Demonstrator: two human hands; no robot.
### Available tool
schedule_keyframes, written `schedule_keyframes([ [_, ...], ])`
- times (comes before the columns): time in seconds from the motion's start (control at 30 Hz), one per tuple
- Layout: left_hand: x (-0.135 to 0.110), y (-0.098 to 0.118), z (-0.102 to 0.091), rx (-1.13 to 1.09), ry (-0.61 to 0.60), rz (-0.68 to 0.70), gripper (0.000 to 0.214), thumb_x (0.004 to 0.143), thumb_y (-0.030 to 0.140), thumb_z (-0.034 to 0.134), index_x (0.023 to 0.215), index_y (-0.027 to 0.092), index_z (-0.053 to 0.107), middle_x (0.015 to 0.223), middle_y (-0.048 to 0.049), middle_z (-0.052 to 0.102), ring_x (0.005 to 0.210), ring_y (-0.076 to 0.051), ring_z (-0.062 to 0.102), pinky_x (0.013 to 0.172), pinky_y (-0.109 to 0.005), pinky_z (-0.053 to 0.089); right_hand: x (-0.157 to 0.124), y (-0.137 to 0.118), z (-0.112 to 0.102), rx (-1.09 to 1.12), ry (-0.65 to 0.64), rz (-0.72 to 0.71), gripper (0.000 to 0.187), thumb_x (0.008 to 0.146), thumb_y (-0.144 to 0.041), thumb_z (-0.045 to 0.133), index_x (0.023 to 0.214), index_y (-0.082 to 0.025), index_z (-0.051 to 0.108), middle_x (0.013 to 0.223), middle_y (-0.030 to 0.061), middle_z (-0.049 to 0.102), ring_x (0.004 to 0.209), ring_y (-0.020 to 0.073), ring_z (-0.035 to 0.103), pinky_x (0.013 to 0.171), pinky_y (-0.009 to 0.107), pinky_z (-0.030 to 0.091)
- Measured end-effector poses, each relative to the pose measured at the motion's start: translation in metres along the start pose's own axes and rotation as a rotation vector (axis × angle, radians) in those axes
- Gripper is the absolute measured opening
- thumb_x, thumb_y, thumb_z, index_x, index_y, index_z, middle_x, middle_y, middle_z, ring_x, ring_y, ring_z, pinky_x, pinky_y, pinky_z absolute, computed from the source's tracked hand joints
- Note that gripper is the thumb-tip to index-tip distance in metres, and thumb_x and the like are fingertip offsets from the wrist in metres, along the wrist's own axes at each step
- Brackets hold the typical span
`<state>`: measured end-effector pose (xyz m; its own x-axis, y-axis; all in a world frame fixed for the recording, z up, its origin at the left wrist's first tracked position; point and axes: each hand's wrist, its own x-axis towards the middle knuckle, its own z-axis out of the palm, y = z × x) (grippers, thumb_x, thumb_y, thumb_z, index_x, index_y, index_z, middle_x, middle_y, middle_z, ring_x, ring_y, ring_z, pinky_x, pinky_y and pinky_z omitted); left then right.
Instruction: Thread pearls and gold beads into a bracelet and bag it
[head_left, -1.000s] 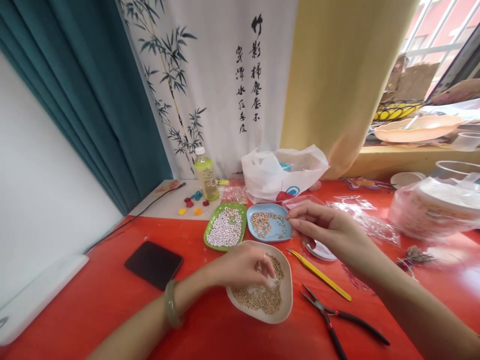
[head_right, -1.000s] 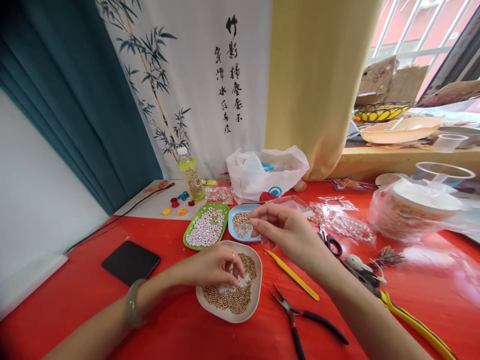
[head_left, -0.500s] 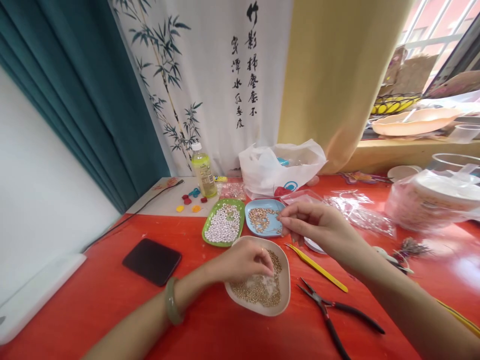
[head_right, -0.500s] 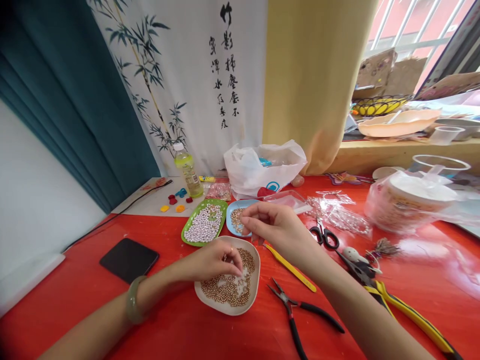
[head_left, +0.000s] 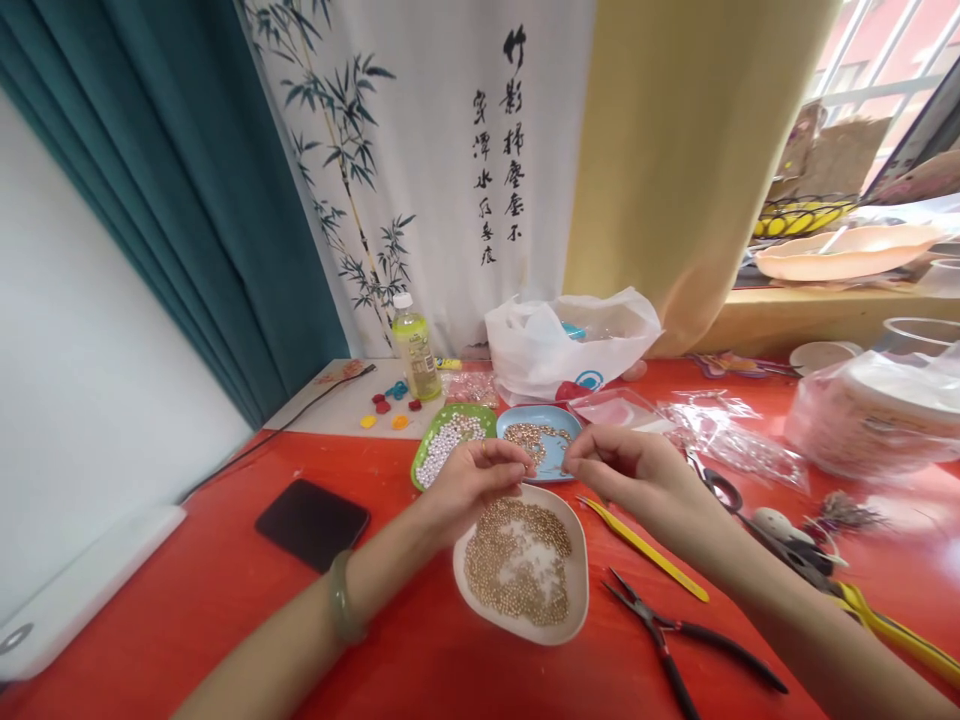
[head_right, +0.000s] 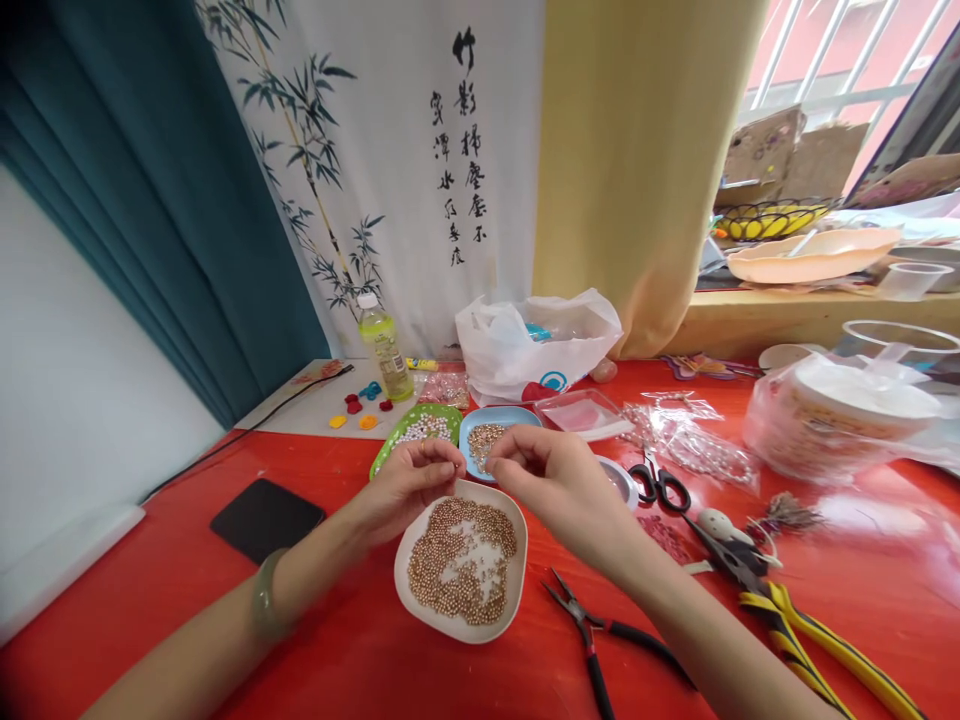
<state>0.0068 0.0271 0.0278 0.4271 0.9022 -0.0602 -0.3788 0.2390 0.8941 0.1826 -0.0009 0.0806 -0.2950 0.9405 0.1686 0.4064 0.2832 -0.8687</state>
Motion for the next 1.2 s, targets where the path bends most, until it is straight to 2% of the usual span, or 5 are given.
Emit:
schedule_keyframes([
  [0.23,-0.0015,0.0059,-0.0016,-0.125,-0.004,0.045,0.016,0.061,0.016,0.071,0.072,0.012,0.060,0.069,0.0000,0.058,0.061,-0.005,0.053,0.058,-0.016,0.042,-0.0069,-0.0043,0.0042,-0.188,-0.034,-0.069,0.015,0.069,-0.014,0.042,0.055,-0.020,0.045,0.049,-0.0037,0.042,0.048,0.0102,0.036,0.044,0.024,0.026],
  [0.5,0.0020,0.0082,-0.0036,-0.200,0.013,0.080,0.016,0.058,0.012,0.072,0.069,0.012,0.060,0.065,0.0011,0.058,0.055,-0.006,0.054,0.055,-0.018,0.044,-0.0097,-0.0059,0.0059,-0.031,-0.147,-0.055,0.014,0.070,-0.015,0.041,0.057,-0.020,0.045,0.052,-0.0034,0.041,0.051,0.0107,0.036,0.045,0.024,0.027],
  [1.2,0.0024,0.0041,-0.0078,-0.215,0.020,0.079,0.012,0.061,0.009,0.070,0.070,0.012,0.063,0.066,0.0002,0.062,0.061,-0.006,0.059,0.058,-0.015,0.047,-0.0091,-0.0040,0.0086,-0.019,-0.179,-0.044,0.013,0.070,-0.015,0.041,0.058,-0.019,0.045,0.052,-0.0039,0.041,0.051,0.0103,0.036,0.046,0.023,0.028],
])
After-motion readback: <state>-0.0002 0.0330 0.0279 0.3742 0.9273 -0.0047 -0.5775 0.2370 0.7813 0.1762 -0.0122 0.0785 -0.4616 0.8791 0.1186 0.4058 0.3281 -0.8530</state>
